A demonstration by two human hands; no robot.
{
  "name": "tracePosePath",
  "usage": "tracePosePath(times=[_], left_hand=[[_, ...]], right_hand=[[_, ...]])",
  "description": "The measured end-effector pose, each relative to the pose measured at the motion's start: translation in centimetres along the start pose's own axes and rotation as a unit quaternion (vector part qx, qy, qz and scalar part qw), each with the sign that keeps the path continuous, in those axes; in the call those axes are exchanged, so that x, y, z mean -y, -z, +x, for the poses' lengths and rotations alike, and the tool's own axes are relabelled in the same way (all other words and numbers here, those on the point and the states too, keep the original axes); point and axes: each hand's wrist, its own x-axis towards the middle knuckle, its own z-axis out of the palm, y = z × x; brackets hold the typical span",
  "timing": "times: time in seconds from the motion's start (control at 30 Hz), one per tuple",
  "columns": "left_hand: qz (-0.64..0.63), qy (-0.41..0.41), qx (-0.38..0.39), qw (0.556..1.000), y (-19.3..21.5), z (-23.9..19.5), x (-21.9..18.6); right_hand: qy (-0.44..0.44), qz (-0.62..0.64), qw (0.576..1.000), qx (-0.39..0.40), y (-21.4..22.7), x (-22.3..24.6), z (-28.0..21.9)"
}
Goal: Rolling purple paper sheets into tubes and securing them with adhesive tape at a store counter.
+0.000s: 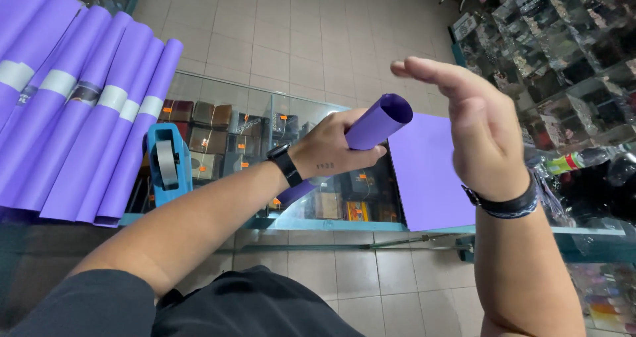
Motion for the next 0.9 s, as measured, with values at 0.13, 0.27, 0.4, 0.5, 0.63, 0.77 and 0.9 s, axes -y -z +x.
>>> tracePosePath(times=[0.13,0.27,0.4,0.5,0.63,0.77,0.9], left_hand=[[-0.012,0.042,0.019,0.999,0.2,0.2,-0.2],[-0.049,0.095,0.05,0.993,-0.3,-0.1,-1.1],[-0.048,0.1,0.048,0.993,-0.3,0.1,-0.8],[-0.08,0.095,0.057,0.991,-0.5,-0.1,-1.3],[-0.046,0.037,0.048,0.997,-0.7,0.3,0.0],[-0.034,0.067,0.041,0.996,-0.7,0.0,-0.4],[-0.088,0.013,0.04,0.995,-0.2,0.2,-0.8]], right_hand=[[-0.022,0.052,0.997,0.042,-0.3,-0.5,-0.4],[-0.043,0.032,0.998,-0.035,-0.2,-2.4,-1.0],[-0.035,-0.082,0.991,0.102,1.3,-2.1,0.8],[-0.01,-0.131,0.985,0.107,1.5,-1.4,1.6],[0.037,-0.14,0.984,0.102,1.5,-1.4,1.7],[0.071,-0.127,0.988,0.056,1.1,-1.4,1.1],[0.063,-0.07,0.992,-0.086,1.1,-1.8,-0.1]])
